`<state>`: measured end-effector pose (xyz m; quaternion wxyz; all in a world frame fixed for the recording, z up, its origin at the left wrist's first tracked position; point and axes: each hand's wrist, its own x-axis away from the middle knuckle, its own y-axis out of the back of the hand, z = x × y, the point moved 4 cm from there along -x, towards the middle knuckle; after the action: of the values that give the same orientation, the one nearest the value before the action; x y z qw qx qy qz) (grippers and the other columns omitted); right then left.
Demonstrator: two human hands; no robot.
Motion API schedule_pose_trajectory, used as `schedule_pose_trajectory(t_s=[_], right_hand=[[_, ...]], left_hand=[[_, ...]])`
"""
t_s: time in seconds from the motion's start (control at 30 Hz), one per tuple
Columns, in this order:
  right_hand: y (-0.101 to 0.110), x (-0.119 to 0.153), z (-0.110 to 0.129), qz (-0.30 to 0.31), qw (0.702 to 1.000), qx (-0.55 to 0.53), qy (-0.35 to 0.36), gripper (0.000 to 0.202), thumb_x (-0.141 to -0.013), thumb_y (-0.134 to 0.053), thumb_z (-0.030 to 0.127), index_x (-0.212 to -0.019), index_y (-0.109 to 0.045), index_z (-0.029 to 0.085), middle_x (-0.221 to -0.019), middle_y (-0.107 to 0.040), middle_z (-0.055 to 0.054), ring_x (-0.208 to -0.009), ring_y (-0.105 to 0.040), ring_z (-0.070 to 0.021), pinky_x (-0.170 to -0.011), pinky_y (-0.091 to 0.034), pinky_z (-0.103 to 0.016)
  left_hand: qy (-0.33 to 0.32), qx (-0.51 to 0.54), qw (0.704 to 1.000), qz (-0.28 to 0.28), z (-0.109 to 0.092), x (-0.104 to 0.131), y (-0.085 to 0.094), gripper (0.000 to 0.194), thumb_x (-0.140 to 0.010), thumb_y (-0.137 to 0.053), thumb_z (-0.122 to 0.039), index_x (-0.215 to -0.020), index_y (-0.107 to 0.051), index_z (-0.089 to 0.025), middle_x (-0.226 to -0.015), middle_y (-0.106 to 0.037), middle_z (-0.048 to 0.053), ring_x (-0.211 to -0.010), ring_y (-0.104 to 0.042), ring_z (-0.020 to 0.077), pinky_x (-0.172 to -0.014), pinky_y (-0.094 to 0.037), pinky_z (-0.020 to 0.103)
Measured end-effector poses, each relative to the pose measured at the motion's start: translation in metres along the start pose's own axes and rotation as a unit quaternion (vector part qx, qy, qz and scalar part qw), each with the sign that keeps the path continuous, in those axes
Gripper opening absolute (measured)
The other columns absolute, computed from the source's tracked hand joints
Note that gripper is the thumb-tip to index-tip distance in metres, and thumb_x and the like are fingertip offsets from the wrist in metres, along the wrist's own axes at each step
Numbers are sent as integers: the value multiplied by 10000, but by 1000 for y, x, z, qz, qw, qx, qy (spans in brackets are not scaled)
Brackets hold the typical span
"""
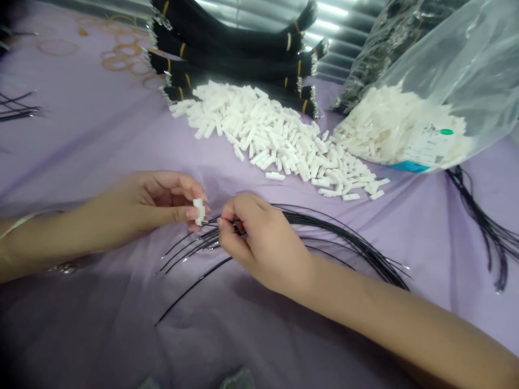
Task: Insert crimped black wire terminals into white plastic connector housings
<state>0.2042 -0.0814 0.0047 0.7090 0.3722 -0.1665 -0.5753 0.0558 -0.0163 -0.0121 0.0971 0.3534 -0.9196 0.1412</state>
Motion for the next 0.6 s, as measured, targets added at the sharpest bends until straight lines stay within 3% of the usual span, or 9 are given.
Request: schedule_pose_trajectory(t_s=[0.17, 0.43, 0.53, 0.6], right_hand=[[0, 0, 3, 10, 1000, 8, 6, 62, -815, -506, 121, -759, -488, 141, -656, -504, 6, -607, -455, -75, -568, -361, -205], [-5, -2, 2, 12, 999, 14, 26, 72, -838, -509, 124, -770, -496, 144, -658, -523, 5, -633, -475, -86, -592, -382, -215], [0, 0, 7, 1, 997, 37, 65, 18, -846, -516, 127, -850, -518, 144, -779, -564, -38, -750, -518, -117, -678, -429, -249], [5, 2, 13, -21, 990, 84, 108, 98, -837, -539, 126, -935, -538, 134, -899, -561, -90, -861, -513, -158, -753, -438, -301]], left_hand=[[-11, -12, 1000, -7, -2, -1, -1, 78, -756, -636, -89, -791, -571, -116, -688, -637, -13, -622, -619, 65, -589, -490, 123], [1, -8, 1000, 1, 2, -1, -4, 91, -760, -626, -86, -786, -546, -121, -687, -637, -5, -630, -630, 89, -609, -510, 165], [-2, -3, 1000, -11, 2, 0, -2, 96, -760, -638, -102, -798, -552, -121, -699, -631, -8, -632, -624, 79, -612, -500, 155], [-17, 6, 999, -27, 2, 0, 1, 108, -760, -654, -132, -821, -565, -123, -735, -626, -9, -652, -619, 69, -631, -499, 145]])
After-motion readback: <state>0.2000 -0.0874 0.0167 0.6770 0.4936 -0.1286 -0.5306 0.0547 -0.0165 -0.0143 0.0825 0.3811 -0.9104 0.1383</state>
